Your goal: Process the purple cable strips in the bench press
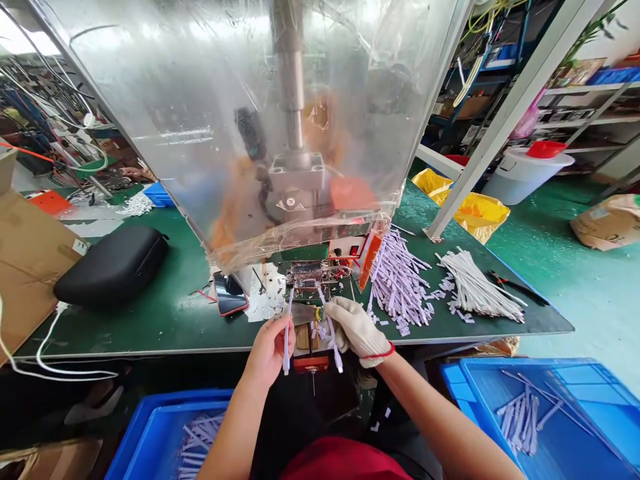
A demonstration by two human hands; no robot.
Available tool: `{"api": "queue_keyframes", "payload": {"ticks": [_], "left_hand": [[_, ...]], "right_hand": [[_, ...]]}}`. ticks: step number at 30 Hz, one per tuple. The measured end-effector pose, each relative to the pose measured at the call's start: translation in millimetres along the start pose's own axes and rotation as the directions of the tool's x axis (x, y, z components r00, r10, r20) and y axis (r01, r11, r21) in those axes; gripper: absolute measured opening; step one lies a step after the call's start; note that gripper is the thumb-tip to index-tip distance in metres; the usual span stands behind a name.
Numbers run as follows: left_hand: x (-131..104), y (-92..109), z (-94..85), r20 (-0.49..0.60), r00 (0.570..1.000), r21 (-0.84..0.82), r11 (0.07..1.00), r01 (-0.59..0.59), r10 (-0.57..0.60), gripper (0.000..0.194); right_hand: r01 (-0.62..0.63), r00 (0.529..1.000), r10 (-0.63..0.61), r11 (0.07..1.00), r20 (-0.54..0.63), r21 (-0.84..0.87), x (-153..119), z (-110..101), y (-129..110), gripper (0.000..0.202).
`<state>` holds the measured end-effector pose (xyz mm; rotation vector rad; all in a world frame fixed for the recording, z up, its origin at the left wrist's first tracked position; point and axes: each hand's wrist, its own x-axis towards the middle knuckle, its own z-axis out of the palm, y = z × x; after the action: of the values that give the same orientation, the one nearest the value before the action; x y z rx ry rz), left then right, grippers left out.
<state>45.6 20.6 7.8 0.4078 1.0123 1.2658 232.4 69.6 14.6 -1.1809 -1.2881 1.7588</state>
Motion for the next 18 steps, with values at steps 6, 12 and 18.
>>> {"api": "queue_keyframes", "payload": {"ticks": [6,12,18], "left_hand": [[-20,-6,-30.5,-0.091,0.996,-0.035,0.999,-0.014,0.011,0.035],[-27,-9,-45.8,-0.125,0.992,-0.004,1.000,-0.014,0.013,0.036],[-31,-9,-47.0,-0.110,0.994,0.061,0.998,-0.004,0.011,0.034]], "right_hand": [[-0.053,0.992,0.054,0.998,-0.114,0.015,36,18,15,0.033],[-0.024,0.992,0.033,0.997,-0.118,0.077,48,17,21,0.033],[-0.023,0.994,0.032,0.997,-0.105,0.078,52,16,24,0.033]]}}
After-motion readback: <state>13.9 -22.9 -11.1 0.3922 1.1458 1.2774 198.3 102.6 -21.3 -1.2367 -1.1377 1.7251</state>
